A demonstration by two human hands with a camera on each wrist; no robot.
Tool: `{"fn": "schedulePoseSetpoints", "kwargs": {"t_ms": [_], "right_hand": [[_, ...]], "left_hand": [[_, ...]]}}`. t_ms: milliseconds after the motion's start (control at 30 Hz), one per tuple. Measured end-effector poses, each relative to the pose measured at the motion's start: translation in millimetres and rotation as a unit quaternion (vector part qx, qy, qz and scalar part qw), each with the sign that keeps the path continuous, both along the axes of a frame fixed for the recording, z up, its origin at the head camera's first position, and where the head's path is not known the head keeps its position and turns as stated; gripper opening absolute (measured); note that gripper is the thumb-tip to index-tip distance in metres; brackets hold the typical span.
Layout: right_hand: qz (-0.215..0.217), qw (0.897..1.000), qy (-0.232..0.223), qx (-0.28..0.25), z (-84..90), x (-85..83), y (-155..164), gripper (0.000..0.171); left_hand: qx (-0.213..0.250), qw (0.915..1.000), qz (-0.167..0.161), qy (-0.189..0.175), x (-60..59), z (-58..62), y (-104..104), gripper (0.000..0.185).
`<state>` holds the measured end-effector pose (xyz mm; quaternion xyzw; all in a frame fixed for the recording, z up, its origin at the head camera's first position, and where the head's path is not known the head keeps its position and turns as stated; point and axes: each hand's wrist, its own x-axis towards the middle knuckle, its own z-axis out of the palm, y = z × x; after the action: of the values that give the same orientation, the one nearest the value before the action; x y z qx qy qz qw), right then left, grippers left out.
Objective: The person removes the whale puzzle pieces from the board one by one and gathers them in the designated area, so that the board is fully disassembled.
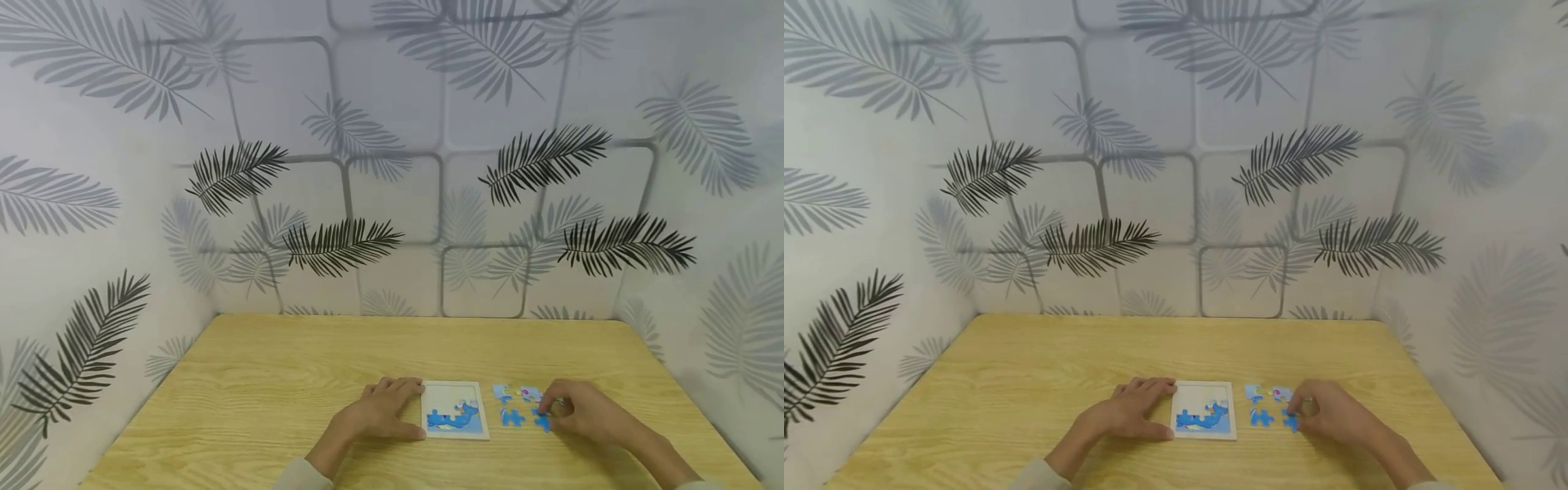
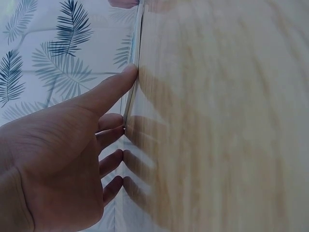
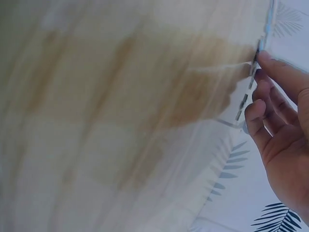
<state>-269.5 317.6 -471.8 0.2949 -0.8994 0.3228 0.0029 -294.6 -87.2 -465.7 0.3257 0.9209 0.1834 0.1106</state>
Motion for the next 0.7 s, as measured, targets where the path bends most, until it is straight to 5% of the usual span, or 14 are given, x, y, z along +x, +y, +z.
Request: {"fn": "schedulePoseSetpoints", "kwargs": {"t_ms": [333,700], "right_hand": [[0.011,0.999,0.032,-0.019,3.7,-9.4,-28.7,0.020],[0.056,0.997,-0.036,-0.040,2.0,-21.2,-88.5,0.026]], "left_hand": [[0.003,1.0000,-0.004,-0.002,-1.7,-3.2,-0.1,0.080],[-0.005,1.0000,0.008,-0.001,-0.9,-0.8,0.8,0.079]]}}
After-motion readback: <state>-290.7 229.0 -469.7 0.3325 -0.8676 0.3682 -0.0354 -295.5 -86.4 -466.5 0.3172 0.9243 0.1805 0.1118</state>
